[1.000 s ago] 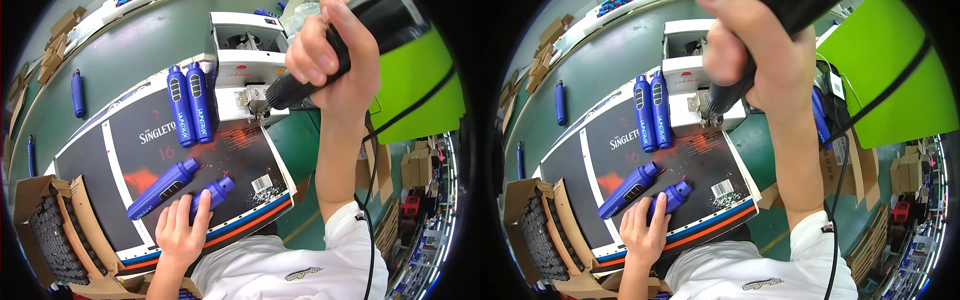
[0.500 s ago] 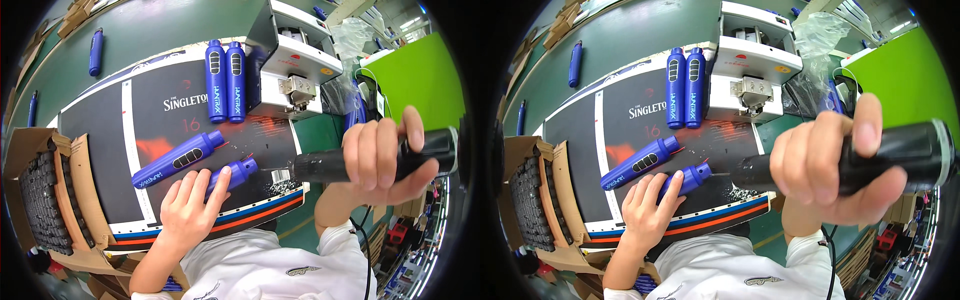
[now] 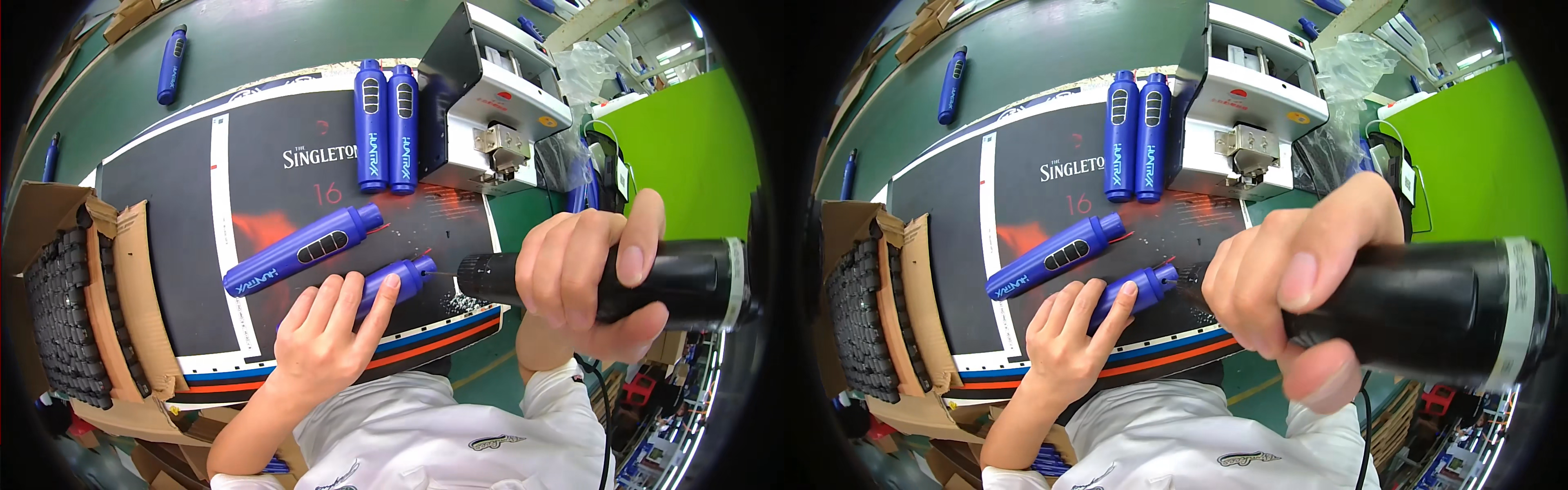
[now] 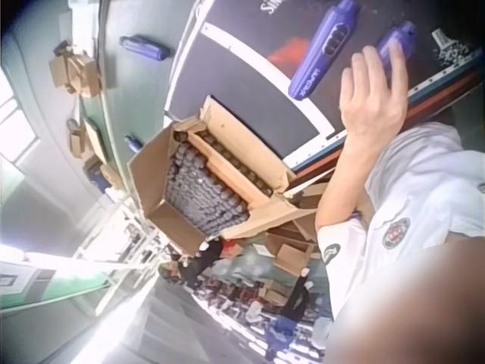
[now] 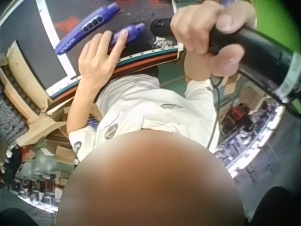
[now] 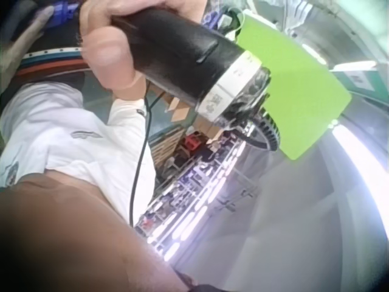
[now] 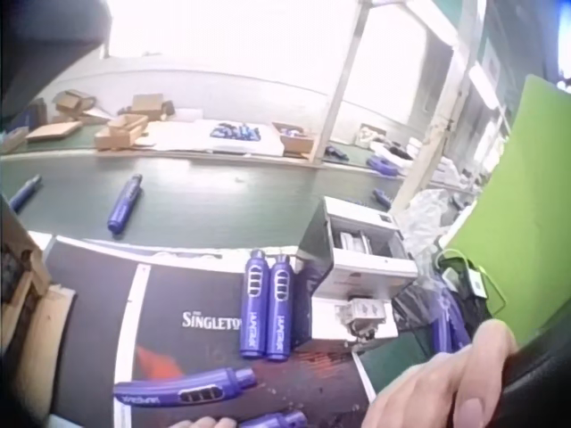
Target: The person inserts small black cylindrical components into blue cylindrical casings on a workbench. They use a handheld black tool to press the components into the casings, then place the assembled units on the table. The person repeats this process for multiple units throughout the clip.
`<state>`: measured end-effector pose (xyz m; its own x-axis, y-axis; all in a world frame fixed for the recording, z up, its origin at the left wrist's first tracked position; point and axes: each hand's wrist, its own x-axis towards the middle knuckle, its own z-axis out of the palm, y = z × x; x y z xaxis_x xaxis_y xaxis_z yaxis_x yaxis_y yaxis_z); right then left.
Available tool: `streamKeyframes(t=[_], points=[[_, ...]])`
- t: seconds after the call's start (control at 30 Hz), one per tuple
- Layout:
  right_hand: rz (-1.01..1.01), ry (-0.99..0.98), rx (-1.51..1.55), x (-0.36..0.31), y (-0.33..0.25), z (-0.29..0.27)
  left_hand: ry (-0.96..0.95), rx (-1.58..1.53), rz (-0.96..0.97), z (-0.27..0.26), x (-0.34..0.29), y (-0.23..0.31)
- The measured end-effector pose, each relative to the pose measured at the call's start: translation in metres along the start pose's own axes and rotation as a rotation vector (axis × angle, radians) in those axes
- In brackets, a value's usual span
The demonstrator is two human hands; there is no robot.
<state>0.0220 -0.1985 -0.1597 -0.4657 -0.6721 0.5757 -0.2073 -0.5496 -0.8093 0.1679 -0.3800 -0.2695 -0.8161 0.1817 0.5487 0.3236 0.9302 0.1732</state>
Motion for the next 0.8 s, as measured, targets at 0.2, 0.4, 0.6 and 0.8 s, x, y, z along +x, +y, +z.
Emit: streamKeyframes(t=[0.2, 0.4, 0.6, 0.8], points=[[0.055, -0.127, -0.067, 0.011, 0.002, 0.018, 0.030, 0.018, -0.001, 0.001, -0.003, 0.000], [0.085, -0.226, -0.139, 0.016, 0.000, 0.023, 0.026, 0.000, -0.015, -0.002, -0.004, 0.000], [0.187, -0.346, -0.171, 0.024, -0.005, 0.020, 0.008, -0.016, -0.023, -0.002, -0.005, 0.002], [0.178, -0.316, -0.106, 0.016, -0.004, 0.018, 0.020, -0.021, 0.014, -0.001, -0.005, 0.007]])
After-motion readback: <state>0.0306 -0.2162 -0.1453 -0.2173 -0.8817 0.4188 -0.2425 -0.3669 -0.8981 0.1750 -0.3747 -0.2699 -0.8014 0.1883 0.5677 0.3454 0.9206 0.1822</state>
